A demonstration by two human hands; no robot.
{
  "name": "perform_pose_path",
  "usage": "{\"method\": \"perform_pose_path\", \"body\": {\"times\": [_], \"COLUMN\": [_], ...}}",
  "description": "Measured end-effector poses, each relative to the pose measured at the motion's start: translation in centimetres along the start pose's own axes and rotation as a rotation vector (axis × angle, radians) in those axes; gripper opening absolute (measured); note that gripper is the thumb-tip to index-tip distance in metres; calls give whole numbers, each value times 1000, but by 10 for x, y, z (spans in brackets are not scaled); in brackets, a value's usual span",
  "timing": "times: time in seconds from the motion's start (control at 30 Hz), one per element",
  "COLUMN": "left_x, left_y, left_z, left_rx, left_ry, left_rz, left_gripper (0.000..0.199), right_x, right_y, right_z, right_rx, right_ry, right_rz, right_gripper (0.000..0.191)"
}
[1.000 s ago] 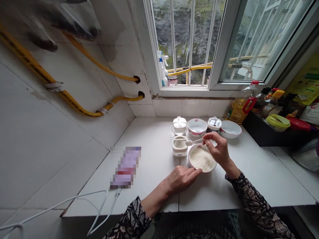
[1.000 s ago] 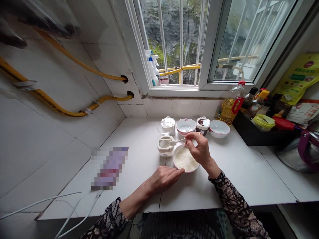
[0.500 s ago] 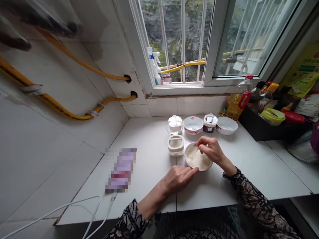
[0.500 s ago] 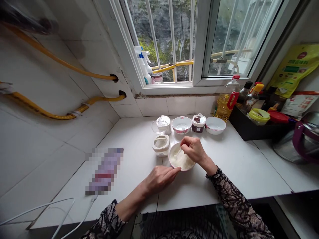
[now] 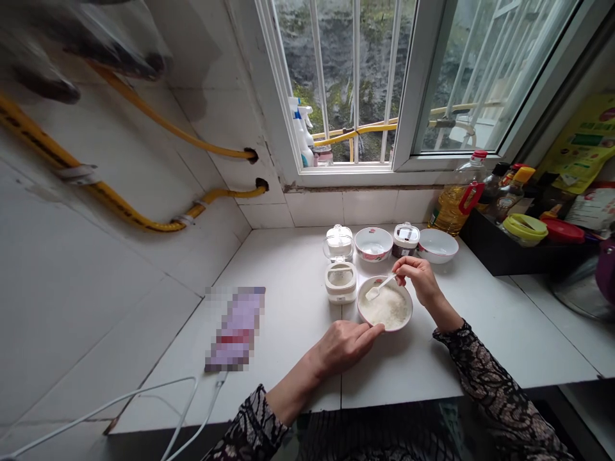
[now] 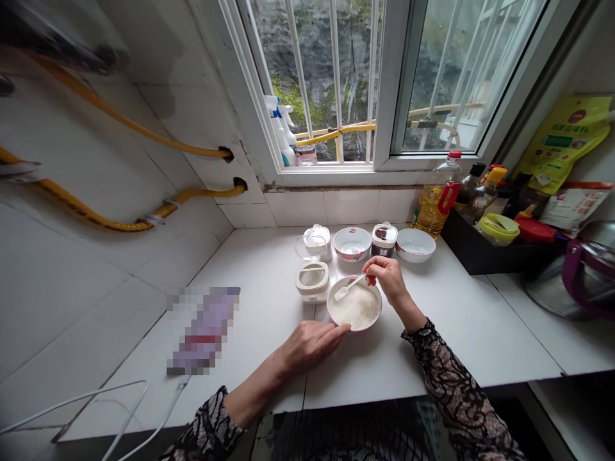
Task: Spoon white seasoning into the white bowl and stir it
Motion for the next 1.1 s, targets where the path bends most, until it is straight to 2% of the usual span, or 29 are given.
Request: {"method": "perform_pose_path", "body": {"times": [0.2, 0.37, 0.47, 0.53, 0.63, 0.7, 0.77, 0.9, 0.97, 1.03, 1.1], "left_x": [0, -4, -4, -4, -2, -2, -2, -4, -4, -3, -2], "left_y": [-1, -5, -5, -5, -5, -5, -5, -6, -5, -4, -3], "left_z": [0, -2, -2, -2, -2, -3, -3, -3, -3, -2, -2], "left_rx": [-1, 9, 11, 12, 18, 19, 20, 15, 8, 4, 5], "left_ry": [1, 8, -3, -11, -18, -23, -30, -40, -33, -21, -8], "left_rz": [-6, -31, -26, -17, -7, -3, 0, -6, 3, 17, 16], "left_gripper": [23, 22, 23, 23, 22, 22, 22, 23, 23, 24, 24], "right_x": [5, 19, 26, 34, 52, 55, 49, 22, 11, 4, 4], "right_y": [-4, 1, 10, 19, 33, 39, 38, 31, 27, 24, 21], "right_z": [-4, 8, 21, 32, 43, 47, 49, 44, 37, 31, 27], "right_rx": [2, -138, -334, -545, -892, -994, -933, -601, -493, -457, -480], "right_ry": [-73, -36, 113, 310, 614, 683, 649, 463, 402, 421, 512], "right_rz": [-5, -48, -116, -141, -97, -90, -132, -199, -202, -196, -173], "right_gripper": [6, 10, 10, 7, 14, 16, 15, 9, 8, 8, 10]}}
Point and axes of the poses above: each hand's wrist, its own y-axis away from the middle knuckle, its own x-axis out of the palm, z = x × y, the point moved 6 cm from there along -y, towards the middle knuckle, and after that the axes turned 14 degrees about y, right-handed, at the moved point
